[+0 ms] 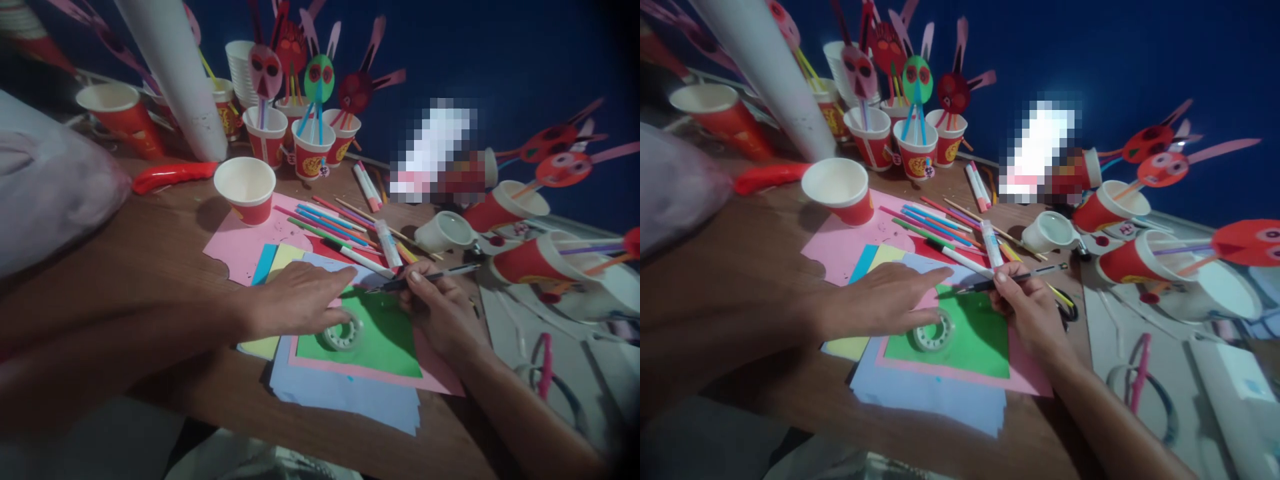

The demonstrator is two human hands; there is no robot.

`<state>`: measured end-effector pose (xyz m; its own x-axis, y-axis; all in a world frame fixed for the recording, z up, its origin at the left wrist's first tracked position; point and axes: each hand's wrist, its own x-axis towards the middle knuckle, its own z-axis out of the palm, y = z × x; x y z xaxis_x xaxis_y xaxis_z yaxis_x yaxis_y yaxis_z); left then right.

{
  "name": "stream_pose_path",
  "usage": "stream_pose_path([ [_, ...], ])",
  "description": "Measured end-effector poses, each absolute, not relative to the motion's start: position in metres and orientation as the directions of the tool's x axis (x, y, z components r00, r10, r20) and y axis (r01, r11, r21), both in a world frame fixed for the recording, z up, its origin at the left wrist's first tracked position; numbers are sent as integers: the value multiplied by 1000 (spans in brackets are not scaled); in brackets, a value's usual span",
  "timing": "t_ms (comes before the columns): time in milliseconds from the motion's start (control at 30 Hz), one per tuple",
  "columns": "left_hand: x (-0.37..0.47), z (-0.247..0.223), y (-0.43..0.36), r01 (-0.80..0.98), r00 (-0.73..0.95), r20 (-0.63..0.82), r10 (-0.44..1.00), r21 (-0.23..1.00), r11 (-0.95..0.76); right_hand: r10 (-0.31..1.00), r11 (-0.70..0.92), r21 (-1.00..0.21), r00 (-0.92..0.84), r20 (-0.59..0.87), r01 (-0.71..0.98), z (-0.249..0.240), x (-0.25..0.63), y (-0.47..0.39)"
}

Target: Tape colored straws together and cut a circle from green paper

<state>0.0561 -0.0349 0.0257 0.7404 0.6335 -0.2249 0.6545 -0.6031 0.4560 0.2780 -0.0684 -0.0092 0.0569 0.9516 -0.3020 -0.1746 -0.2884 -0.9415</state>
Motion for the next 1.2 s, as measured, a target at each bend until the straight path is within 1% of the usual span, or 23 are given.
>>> stream_pose_path([
  [67, 55, 24, -29, 596, 776, -208, 595, 548, -587, 957, -265, -943, 63, -283, -203, -7, 277, -71],
  [100, 55, 23, -25, 568, 787, -208, 581, 611, -551, 962, -245, -945, 65, -264, -217, -6, 278, -72],
  [167, 52, 23, -18, 536, 776, -230, 587, 731, -422, 970, -196, -951, 92, -224, -240, -6, 281, -72],
  [200, 50, 23, -14, 536, 754, -248, 608, 767, -352, 971, -176, -953, 115, -209, -248, -7, 282, -72],
  [267, 44, 25, -9, 566, 688, -273, 672, 782, -262, 968, -152, -954, 156, -196, -257, -8, 284, -73],
  [400, 28, 26, -5, 657, 535, -235, 812, 720, -225, 968, -144, -959, 168, -188, -245, -8, 284, -73],
  [533, 10, 20, -2, 723, 430, -145, 891, 647, -244, 977, -103, -979, 167, -132, -176, -11, 282, -74],
  [733, 6, 17, -1, 818, 372, -73, 925, 497, -289, 988, 16, -999, 155, 8, -51, -20, 278, -79],
  [867, 9, 20, -1, 850, 348, -71, 935, 445, -282, 979, 57, -998, 195, 58, 15, -21, 273, -84],
  [967, 10, 20, 0, 874, 312, -60, 948, 409, -261, 981, 74, -991, 168, 92, 115, -20, 272, -87],
  [1033, 11, 20, 1, 890, 295, -50, 954, 377, -255, 981, 113, -973, 131, 142, 203, -19, 273, -88],
  [1100, 11, 19, 0, 906, 286, -51, 957, 341, -252, 973, 186, -932, 75, 219, 311, -18, 275, -88],
  [1200, 12, 19, -2, 923, 286, -60, 956, 284, -258, 927, 351, -804, -55, 372, 480, -13, 276, -88],
])
